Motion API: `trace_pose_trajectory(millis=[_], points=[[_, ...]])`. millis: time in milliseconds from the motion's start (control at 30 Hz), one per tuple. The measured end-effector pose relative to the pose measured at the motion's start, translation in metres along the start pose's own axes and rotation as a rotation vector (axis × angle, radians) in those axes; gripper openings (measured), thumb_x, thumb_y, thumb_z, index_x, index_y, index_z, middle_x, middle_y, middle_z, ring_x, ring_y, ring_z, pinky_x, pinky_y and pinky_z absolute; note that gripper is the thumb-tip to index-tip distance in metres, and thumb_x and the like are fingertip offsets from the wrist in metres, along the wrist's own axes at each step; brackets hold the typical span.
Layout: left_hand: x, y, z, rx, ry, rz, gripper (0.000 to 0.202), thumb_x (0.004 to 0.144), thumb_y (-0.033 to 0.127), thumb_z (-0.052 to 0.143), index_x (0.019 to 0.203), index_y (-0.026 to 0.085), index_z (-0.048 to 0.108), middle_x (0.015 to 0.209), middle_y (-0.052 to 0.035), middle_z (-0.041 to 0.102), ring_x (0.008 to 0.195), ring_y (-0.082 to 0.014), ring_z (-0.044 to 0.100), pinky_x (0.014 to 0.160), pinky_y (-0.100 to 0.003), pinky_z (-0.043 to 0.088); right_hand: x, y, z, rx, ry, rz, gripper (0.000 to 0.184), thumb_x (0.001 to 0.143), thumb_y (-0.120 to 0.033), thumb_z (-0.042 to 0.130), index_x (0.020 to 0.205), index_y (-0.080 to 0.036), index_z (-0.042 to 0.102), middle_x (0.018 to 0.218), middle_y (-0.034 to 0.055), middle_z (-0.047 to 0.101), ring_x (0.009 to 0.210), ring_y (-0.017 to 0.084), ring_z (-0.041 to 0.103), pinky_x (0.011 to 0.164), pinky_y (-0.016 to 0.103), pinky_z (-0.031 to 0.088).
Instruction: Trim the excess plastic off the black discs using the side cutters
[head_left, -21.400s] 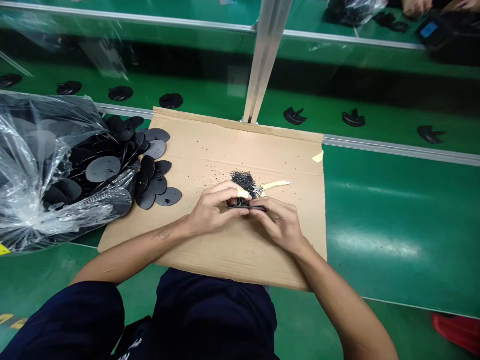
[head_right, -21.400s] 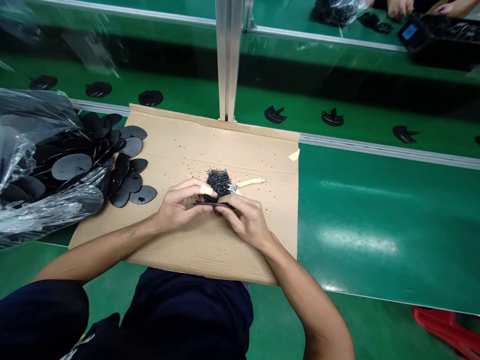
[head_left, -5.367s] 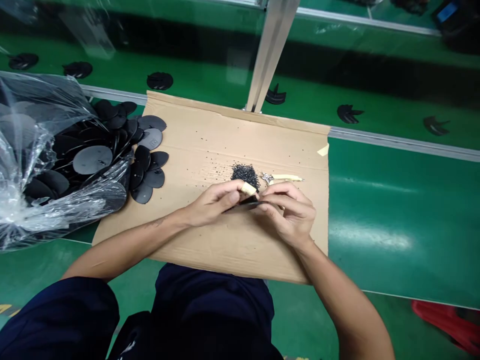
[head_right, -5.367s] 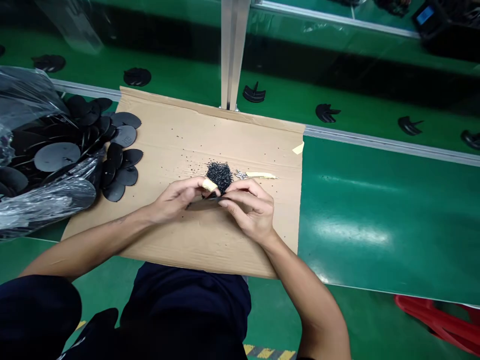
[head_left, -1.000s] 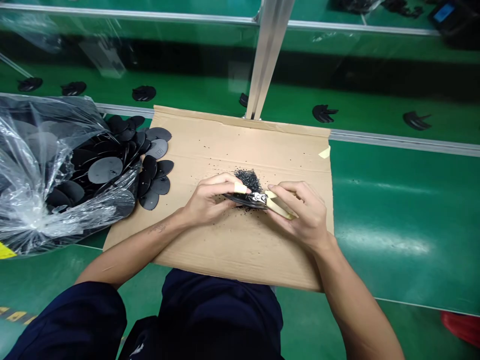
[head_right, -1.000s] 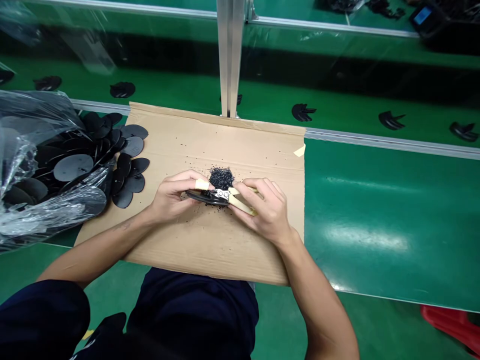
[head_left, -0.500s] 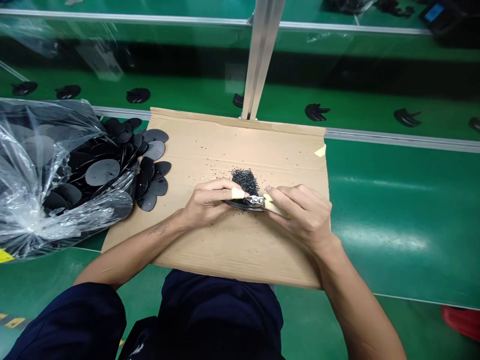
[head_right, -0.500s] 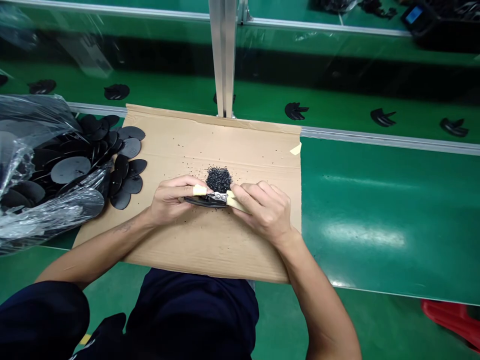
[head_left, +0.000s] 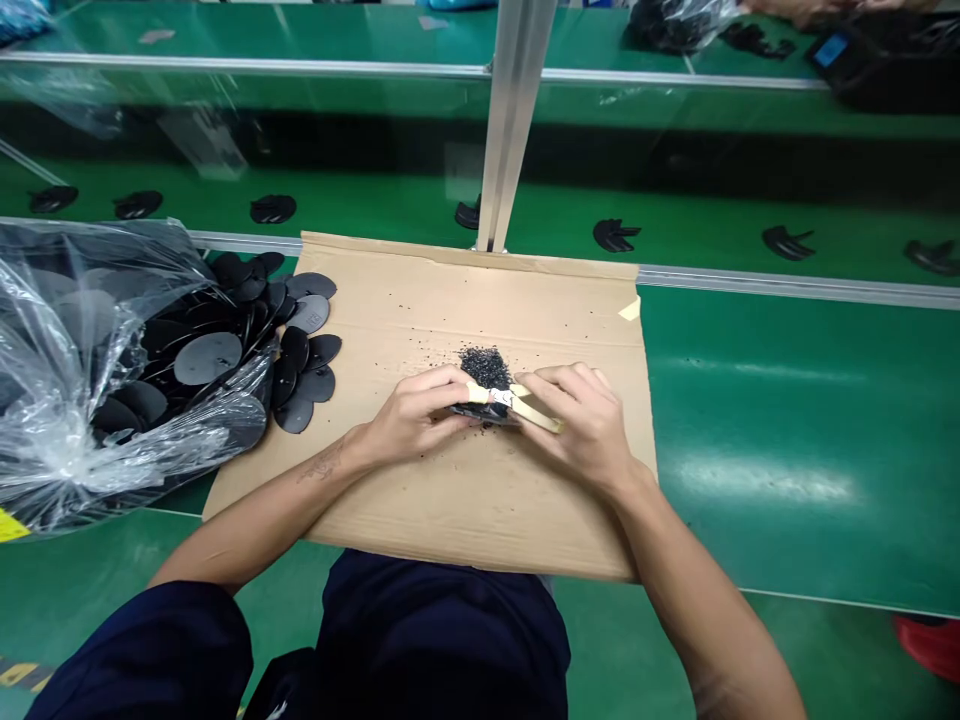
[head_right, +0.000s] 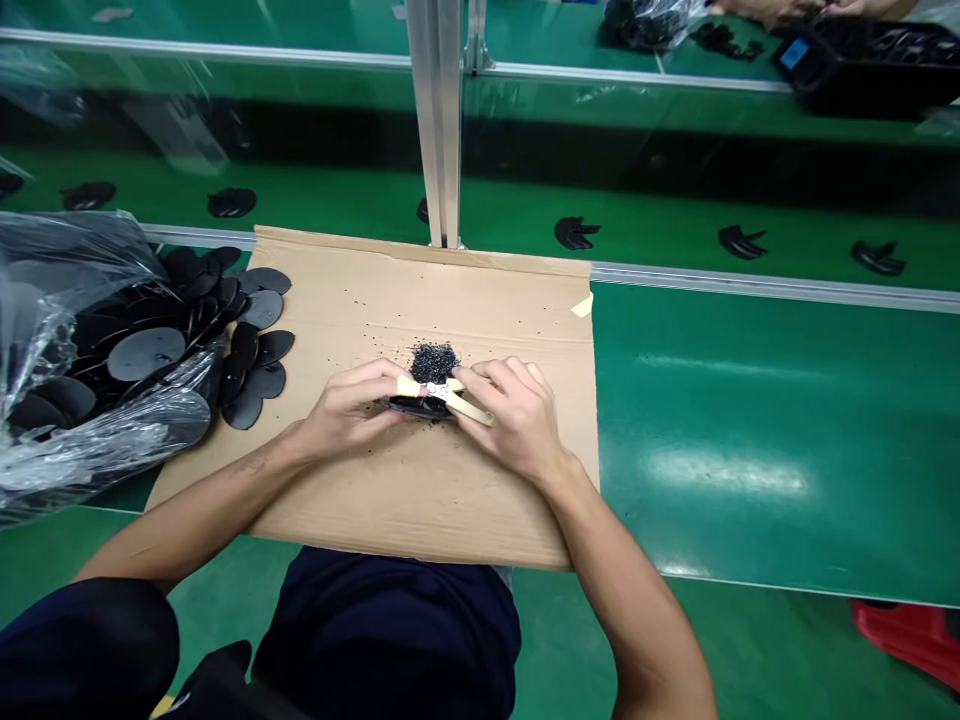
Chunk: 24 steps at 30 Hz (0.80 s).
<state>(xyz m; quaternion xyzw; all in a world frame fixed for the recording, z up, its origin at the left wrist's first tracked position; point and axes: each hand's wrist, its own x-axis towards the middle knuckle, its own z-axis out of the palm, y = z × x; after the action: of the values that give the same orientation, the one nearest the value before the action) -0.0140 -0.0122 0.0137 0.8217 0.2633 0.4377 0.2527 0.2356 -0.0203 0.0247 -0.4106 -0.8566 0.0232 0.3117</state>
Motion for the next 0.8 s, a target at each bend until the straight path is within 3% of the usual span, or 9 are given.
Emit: trace_pose_trajectory(millis=[100, 200, 367, 533, 667, 800], points=[[0.000, -0.003, -0.003, 0.048, -0.003, -0.013, 0.013, 0.095, 0.021, 0.067, 0.107, 0.017, 0.071, 0.098, -0.0079, 0.072, 0.092, -0.0163, 0.069, 0.080, -0.029, 0.057, 0.000, 0.000, 0.001, 0.121, -0.003, 0.060, 0.025, 0.095, -0.034, 0.066, 0.116, -0.021, 0.070, 0.101, 0.0075, 0.076, 0.088, 0.022, 0.065, 0.075, 0.037, 0.048], [-0.001, -0.006, -0.004, 0.039, 0.061, -0.179, 0.015, 0.095, 0.028, 0.068, 0.105, 0.016, 0.068, 0.096, -0.0069, 0.073, 0.090, -0.0165, 0.069, 0.081, -0.029, 0.057, 0.000, 0.002, 0.002, 0.204, 0.044, 0.134, 0.029, 0.094, -0.034, 0.067, 0.119, -0.020, 0.069, 0.104, 0.0086, 0.075, 0.092, 0.024, 0.066, 0.079, 0.039, 0.052], [-0.004, -0.019, 0.001, -0.197, 0.262, -0.502, 0.036, 0.096, 0.052, 0.064, 0.107, 0.018, 0.064, 0.097, -0.0044, 0.072, 0.089, -0.0150, 0.069, 0.081, -0.026, 0.057, -0.002, 0.013, 0.004, 0.029, 0.056, 0.189, 0.034, 0.097, -0.043, 0.064, 0.122, -0.020, 0.068, 0.104, 0.0105, 0.072, 0.095, 0.027, 0.063, 0.081, 0.042, 0.051], [0.028, -0.052, -0.017, -0.205, 0.401, -0.576, 0.060, 0.102, 0.067, 0.033, 0.110, 0.017, 0.067, 0.096, -0.0081, 0.074, 0.093, -0.0195, 0.072, 0.086, -0.032, 0.058, -0.006, 0.025, 0.011, -0.106, -0.027, 0.235, 0.036, 0.098, -0.048, 0.060, 0.119, -0.019, 0.068, 0.107, 0.0135, 0.072, 0.100, 0.031, 0.059, 0.084, 0.045, 0.050], [0.091, -0.092, -0.053, 0.176, 0.287, -0.423, 0.057, 0.104, 0.060, 0.034, 0.101, 0.017, 0.071, 0.101, -0.0100, 0.075, 0.104, -0.0244, 0.069, 0.098, -0.038, 0.053, -0.008, 0.029, 0.014, -0.162, -0.078, 0.271, 0.036, 0.098, -0.046, 0.058, 0.114, -0.016, 0.069, 0.109, 0.0162, 0.071, 0.105, 0.034, 0.056, 0.089, 0.049, 0.048], [0.143, -0.132, -0.087, 0.662, -0.015, -0.534, 0.037, 0.104, 0.034, 0.040, 0.123, 0.018, 0.068, 0.130, -0.0118, 0.070, 0.121, -0.0255, 0.062, 0.113, -0.041, 0.043, -0.009, 0.029, 0.013, -0.184, -0.097, 0.285, 0.033, 0.098, -0.042, 0.059, 0.115, -0.016, 0.068, 0.112, 0.0173, 0.069, 0.108, 0.033, 0.056, 0.090, 0.047, 0.048]])
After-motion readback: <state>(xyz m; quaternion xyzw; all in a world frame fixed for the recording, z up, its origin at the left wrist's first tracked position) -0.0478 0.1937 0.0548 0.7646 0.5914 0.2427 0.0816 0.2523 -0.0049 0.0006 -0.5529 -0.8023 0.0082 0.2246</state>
